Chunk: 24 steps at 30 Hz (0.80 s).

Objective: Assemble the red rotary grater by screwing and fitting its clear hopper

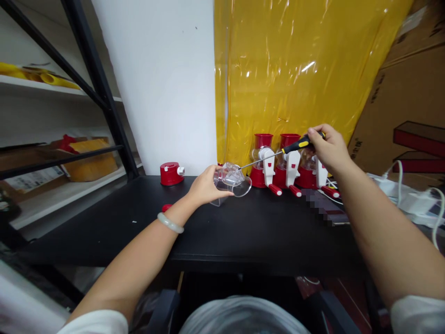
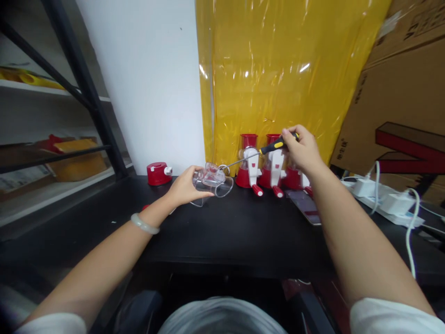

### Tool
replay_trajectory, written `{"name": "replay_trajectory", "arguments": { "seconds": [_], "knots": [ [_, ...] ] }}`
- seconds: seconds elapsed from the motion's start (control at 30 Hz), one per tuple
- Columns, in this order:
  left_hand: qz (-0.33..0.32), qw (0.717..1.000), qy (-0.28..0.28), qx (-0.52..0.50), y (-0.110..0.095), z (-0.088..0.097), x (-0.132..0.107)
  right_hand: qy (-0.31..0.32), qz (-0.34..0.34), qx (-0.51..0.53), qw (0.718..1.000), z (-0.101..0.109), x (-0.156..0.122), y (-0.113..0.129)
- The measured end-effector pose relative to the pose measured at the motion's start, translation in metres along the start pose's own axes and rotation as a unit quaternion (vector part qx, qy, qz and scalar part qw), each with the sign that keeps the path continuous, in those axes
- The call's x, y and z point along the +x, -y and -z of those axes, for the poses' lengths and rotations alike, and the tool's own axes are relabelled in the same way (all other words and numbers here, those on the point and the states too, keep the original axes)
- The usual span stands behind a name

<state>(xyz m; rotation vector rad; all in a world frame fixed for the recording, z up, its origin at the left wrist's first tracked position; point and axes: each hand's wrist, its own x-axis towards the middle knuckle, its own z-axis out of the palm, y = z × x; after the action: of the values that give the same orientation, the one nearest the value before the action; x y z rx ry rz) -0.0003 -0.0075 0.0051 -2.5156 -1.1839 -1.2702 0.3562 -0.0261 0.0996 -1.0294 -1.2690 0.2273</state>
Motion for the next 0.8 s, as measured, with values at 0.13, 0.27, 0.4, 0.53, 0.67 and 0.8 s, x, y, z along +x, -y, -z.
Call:
{"name": "replay_trajectory", "arguments": {
  "seconds": [0.13,0.27,0.4,0.53,0.67,0.8],
  "knots": [
    [-0.008,1.000,0.000,-0.030,0.000,0.000,0.000,-0.029,0.019,-0.021,0.999,-0.001,0.009,-0.005],
    [-0.027,0.998,0.011,-0.048,0.004,0.000,0.000,0.002,-0.063,0.043,0.997,0.000,0.015,0.006],
    [-0.037,0.998,0.013,-0.054,0.010,0.000,0.000,0.066,-0.064,0.088,0.992,0.006,0.011,0.020],
    [-0.052,0.995,0.026,-0.086,0.013,-0.002,0.000,0.021,0.049,0.014,0.998,0.010,0.005,0.018],
    [-0.056,0.991,0.034,-0.114,0.012,-0.003,-0.001,-0.040,0.095,-0.021,0.994,0.008,0.005,0.010],
    [-0.039,0.992,0.034,-0.116,0.011,-0.001,0.000,0.013,0.052,0.036,0.998,0.009,0.005,0.011]
  ]
}}
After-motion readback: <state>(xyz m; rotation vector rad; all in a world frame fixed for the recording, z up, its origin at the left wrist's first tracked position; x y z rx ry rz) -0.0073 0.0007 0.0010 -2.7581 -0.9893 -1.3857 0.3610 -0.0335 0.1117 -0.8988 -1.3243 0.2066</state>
